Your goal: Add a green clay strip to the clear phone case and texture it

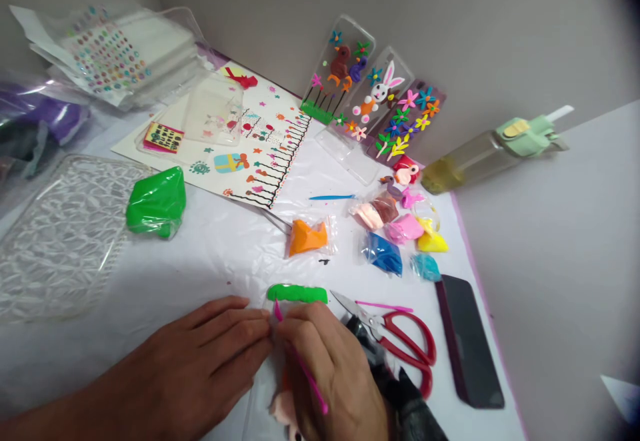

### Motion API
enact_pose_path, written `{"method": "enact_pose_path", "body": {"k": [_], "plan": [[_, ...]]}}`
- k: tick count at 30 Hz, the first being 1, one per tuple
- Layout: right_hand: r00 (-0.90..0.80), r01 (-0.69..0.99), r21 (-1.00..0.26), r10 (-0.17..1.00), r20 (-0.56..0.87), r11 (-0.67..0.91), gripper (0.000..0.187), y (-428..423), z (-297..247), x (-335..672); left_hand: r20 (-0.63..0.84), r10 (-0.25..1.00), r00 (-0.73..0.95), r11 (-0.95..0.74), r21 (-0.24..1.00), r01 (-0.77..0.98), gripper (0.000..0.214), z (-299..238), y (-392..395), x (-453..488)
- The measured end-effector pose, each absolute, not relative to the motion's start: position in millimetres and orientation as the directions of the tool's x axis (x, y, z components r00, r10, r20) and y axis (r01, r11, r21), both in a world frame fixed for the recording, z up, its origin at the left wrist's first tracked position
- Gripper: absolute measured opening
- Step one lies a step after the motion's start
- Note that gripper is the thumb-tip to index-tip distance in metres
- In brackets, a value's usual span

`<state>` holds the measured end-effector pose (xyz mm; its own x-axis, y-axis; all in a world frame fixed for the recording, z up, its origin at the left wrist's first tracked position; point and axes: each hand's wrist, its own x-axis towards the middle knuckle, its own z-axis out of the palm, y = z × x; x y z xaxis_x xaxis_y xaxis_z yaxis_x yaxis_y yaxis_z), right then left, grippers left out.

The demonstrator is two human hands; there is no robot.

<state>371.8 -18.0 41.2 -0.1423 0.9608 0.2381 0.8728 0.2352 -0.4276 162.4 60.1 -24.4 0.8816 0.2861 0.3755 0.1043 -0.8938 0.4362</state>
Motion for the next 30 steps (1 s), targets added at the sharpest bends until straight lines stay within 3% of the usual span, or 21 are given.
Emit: {"method": "enact_pose_path", "body": {"k": [17,30], "plan": [[-0.116,0.824,-0.531,0.976,0.184,0.198,0.013,-15.5,38.7,376.7,0.365,0.269,0.891,-0.895,0.436,0.091,0.05,-24.4,60.8,160.6],[-0.197,0.87,-0.424,0.965,0.172,0.253,0.02,-14.6,41.0,378.7,0.371,0.257,0.892,-0.9,0.428,0.082,0.049,-25.5,63.2,163.0]]}}
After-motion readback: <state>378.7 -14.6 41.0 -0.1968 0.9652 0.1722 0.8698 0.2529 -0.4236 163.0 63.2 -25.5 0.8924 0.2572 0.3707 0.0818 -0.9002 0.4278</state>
